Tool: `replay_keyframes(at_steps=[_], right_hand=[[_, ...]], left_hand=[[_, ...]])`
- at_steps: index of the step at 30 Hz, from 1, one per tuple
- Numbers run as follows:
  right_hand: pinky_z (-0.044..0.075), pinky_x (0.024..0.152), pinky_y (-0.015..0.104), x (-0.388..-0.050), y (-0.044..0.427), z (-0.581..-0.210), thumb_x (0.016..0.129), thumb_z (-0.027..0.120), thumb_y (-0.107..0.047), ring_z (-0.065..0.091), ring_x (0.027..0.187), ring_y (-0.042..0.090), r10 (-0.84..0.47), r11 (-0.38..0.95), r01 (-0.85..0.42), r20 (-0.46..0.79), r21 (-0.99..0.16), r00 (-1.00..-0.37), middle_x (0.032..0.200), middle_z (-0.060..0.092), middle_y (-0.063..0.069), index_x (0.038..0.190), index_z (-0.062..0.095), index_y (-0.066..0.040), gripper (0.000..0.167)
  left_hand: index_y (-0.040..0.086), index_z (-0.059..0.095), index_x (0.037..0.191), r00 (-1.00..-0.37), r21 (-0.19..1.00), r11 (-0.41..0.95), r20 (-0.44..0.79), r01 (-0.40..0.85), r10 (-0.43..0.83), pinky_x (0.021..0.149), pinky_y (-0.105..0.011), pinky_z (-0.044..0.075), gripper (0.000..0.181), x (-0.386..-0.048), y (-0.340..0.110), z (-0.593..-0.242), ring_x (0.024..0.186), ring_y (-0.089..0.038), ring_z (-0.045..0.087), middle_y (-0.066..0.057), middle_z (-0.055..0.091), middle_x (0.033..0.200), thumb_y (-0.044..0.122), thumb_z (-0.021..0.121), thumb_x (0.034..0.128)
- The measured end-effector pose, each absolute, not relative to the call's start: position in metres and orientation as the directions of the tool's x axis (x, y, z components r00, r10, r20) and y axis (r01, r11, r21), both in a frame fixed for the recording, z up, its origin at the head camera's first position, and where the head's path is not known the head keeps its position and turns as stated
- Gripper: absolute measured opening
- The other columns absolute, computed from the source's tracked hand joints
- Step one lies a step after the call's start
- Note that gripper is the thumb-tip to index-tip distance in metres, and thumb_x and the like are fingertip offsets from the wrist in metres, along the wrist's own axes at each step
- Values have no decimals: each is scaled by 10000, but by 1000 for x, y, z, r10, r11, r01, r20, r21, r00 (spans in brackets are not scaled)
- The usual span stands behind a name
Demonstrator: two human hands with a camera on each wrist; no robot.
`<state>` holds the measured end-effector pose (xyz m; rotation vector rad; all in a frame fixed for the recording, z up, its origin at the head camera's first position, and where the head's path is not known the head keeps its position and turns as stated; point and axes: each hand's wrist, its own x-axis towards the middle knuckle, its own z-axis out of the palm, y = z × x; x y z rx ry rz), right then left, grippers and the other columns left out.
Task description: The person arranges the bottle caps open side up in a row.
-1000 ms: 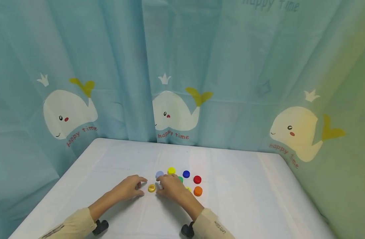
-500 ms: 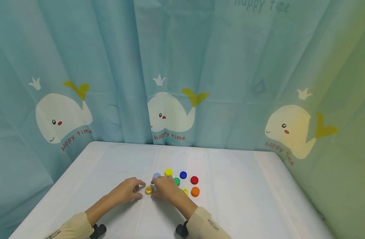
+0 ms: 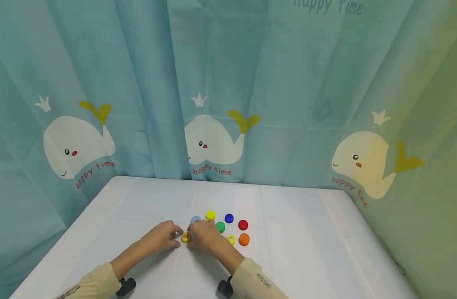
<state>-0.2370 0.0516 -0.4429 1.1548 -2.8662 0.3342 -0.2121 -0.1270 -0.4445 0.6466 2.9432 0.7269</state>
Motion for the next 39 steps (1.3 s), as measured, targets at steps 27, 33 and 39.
replay_keyframes(at_steps=[27, 33, 39], right_hand=[[376, 573, 152, -243, 43, -449, 769, 792, -293, 426, 638, 42, -689, 692, -713, 192, -112, -699, 747, 557, -76, 957, 750, -135, 249], [399, 602, 176, -244, 42, -449, 790, 773, -291, 447, 648, 44, -677, 705, -699, 180, -118, -713, 765, 581, -67, 963, 747, -144, 228], [406, 598, 199, -242, 38, -453, 792, 767, -307, 451, 646, 47, -664, 728, -679, 152, -96, -732, 761, 560, -76, 941, 747, -163, 208]], left_hand=[[51, 687, 965, -913, 436, 814, 47, 385, 406, 615, -328, 419, 274, -219, -124, -444, 674, -141, 448, -18, 507, 780, 108, 807, 725], [38, 695, 960, -910, 445, 808, 39, 386, 413, 611, -316, 413, 274, -220, -124, -444, 677, -141, 444, -21, 498, 779, 121, 809, 726], [30, 694, 942, -897, 445, 791, 65, 419, 438, 612, -328, 425, 284, -215, -129, -446, 682, -144, 461, -30, 522, 784, 172, 812, 726]])
